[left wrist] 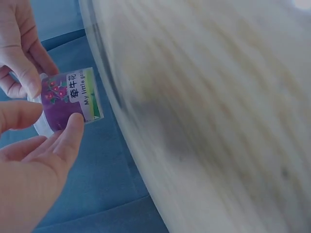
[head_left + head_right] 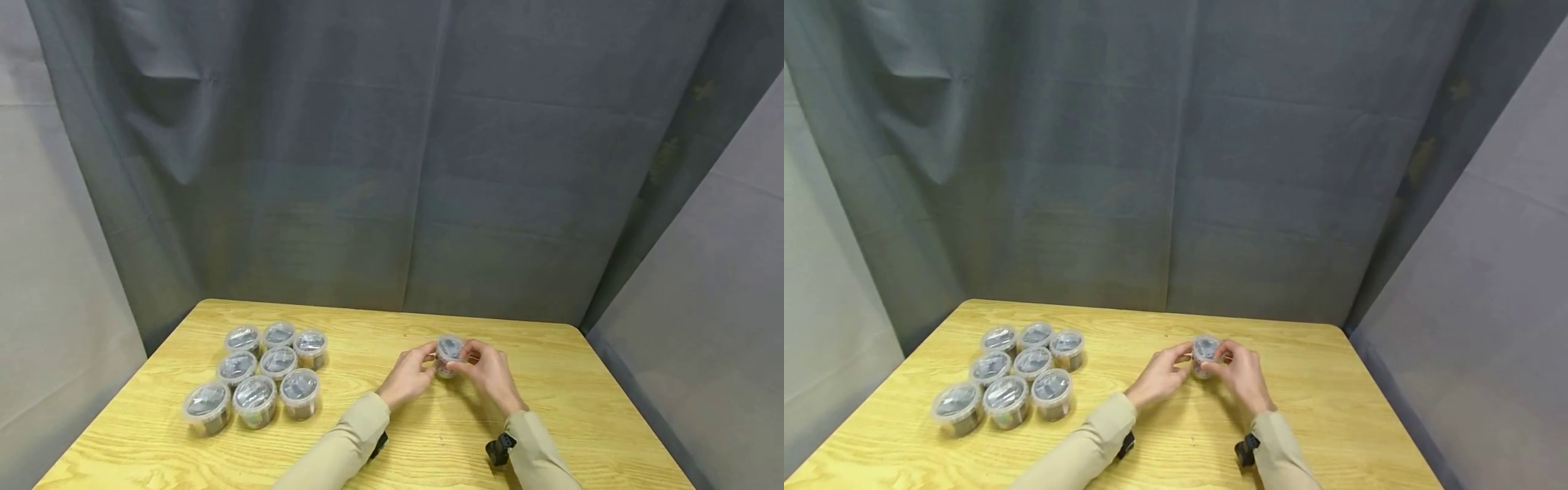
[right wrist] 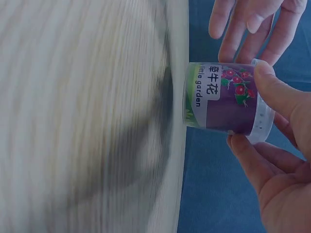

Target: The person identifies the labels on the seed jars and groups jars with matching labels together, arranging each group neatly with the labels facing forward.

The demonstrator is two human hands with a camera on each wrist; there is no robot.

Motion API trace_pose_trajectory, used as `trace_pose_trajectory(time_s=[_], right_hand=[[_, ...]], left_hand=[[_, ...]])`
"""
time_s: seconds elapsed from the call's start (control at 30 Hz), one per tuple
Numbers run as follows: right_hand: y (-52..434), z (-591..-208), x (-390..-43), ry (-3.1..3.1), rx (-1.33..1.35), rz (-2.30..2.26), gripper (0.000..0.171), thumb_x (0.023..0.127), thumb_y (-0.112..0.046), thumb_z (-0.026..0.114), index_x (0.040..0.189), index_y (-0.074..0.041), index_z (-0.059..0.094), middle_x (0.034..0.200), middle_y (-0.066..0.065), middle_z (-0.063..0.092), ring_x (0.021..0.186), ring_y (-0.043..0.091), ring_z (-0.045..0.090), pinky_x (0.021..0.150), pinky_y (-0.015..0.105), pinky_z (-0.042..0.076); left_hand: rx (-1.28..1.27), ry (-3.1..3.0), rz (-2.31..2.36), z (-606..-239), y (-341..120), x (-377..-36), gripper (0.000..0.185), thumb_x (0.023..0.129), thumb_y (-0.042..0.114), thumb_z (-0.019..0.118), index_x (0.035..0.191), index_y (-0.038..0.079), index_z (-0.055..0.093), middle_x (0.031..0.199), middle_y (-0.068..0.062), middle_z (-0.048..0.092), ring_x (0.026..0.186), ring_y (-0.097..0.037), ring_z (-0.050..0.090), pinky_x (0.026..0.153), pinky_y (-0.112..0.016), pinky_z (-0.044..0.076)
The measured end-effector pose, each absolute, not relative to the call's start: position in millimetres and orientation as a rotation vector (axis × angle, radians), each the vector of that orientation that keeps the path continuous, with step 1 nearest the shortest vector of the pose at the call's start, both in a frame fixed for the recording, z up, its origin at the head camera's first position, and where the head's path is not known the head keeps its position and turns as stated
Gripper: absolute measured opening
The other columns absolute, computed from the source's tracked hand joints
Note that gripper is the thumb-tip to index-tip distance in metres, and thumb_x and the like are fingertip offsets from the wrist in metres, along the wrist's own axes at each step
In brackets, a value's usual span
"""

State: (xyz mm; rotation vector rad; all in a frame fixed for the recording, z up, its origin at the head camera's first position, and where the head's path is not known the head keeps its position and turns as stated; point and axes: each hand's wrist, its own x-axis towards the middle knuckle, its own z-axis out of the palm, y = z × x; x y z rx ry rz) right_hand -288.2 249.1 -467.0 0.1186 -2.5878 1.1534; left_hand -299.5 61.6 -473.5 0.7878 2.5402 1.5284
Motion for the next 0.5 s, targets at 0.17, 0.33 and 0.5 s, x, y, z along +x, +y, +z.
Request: trace_pose_trajectory(time_s=[0.17, 0.33, 0.5], right_hand=[[260, -469, -295, -2.622, 0.151, 1.089, 0.026, 0.075, -0.018, 0.086, 0.077, -0.011, 0.061, 0.093, 0.008, 0.073, 0.096, 0.029, 0.071, 0.084, 0.040, 0.060], [272, -470, -302, -2.625, 0.212, 1.061, 0.025, 0.077, -0.017, 0.084, 0.079, -0.011, 0.060, 0.095, 0.009, 0.072, 0.101, 0.031, 0.070, 0.088, 0.044, 0.058], [281, -471, -310, -2.614, 0.295, 1.065, 0.024, 0.079, -0.015, 0.082, 0.082, -0.009, 0.059, 0.095, 0.009, 0.071, 0.103, 0.033, 0.069, 0.090, 0.046, 0.057]], left_hand=[[0.772, 2.538, 1.534, -478, 72, -304, 0.058, 0.093, -0.006, 0.050, 0.149, 0.008, 0.041, 0.146, -0.011, 0.051, 0.129, -0.031, 0.055, 0.099, -0.033, 0.053], [0.743, 2.478, 1.613, -481, 84, -311, 0.062, 0.088, -0.008, 0.049, 0.148, 0.007, 0.042, 0.144, -0.011, 0.053, 0.129, -0.030, 0.055, 0.101, -0.034, 0.051], [0.737, 2.420, 1.681, -485, 94, -318, 0.069, 0.082, -0.012, 0.046, 0.148, 0.005, 0.041, 0.148, -0.011, 0.049, 0.131, -0.032, 0.053, 0.105, -0.039, 0.048]])
